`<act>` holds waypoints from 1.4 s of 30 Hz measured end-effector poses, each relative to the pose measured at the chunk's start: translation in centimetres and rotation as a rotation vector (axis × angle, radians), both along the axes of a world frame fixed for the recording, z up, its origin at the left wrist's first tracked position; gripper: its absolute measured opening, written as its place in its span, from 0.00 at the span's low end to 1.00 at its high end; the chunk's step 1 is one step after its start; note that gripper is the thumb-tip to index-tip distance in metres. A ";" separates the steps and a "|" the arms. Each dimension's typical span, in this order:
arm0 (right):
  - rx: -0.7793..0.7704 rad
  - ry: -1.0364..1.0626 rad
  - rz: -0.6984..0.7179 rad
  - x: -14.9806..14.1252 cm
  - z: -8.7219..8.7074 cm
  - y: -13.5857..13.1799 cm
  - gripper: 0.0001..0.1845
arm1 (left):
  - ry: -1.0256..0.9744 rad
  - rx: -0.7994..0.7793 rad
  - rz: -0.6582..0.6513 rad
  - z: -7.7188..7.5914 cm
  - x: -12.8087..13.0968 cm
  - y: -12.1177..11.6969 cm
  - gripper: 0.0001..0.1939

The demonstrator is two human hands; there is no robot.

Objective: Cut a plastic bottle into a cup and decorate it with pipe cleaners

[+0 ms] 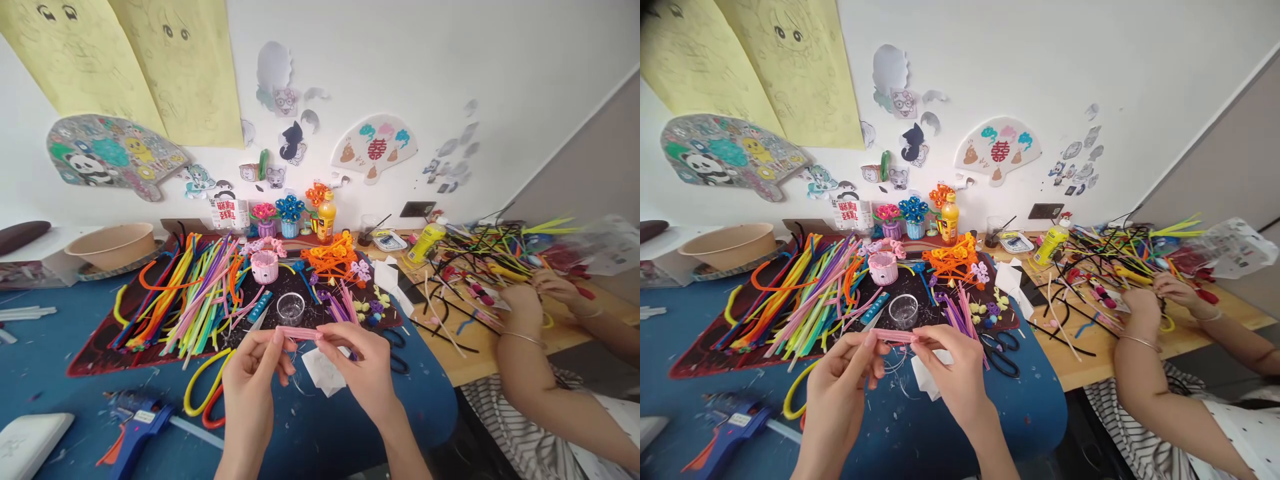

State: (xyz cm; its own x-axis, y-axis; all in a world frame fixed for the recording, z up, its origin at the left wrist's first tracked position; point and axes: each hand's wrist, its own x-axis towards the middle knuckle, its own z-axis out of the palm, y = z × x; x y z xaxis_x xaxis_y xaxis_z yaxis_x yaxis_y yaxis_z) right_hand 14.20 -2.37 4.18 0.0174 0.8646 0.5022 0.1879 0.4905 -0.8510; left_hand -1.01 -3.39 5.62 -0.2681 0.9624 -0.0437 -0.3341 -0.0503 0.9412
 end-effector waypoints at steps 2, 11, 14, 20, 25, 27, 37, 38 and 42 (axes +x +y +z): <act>0.147 -0.152 -0.050 0.4 0.0 -0.1 0.07 | -0.012 -0.008 -0.003 0.0 0.1 -0.2 0.14; 0.265 -0.367 -0.041 0.3 -0.3 -1.0 0.05 | -0.132 0.019 0.064 -0.4 0.9 -1.2 0.14; 0.266 -0.298 -0.071 -0.3 -0.2 -1.3 0.06 | -0.162 0.044 0.098 -0.5 1.3 -1.5 0.13; 0.232 -0.245 -0.082 -0.4 0.1 -1.6 0.06 | -0.176 0.034 0.099 -0.2 1.5 -1.7 0.13; 0.219 -0.252 -0.061 0.2 0.1 -1.5 0.06 | -0.088 0.006 -0.005 -0.2 0.7 -1.7 0.14; 0.234 -0.267 -0.039 0.4 0.3 -1.4 0.06 | -0.039 0.013 -0.077 -0.3 0.3 -1.6 0.13; 0.207 -0.243 0.109 0.2 1.4 -1.3 0.05 | 0.024 0.175 -0.159 -1.1 0.7 -1.2 0.04; 0.202 -0.236 0.106 0.1 1.4 -1.3 0.05 | 0.024 0.203 -0.146 -1.3 0.8 -1.1 0.03; 0.204 -0.205 0.094 -0.3 1.6 -1.4 0.05 | 0.026 0.276 -0.080 -2.0 0.8 -0.9 0.02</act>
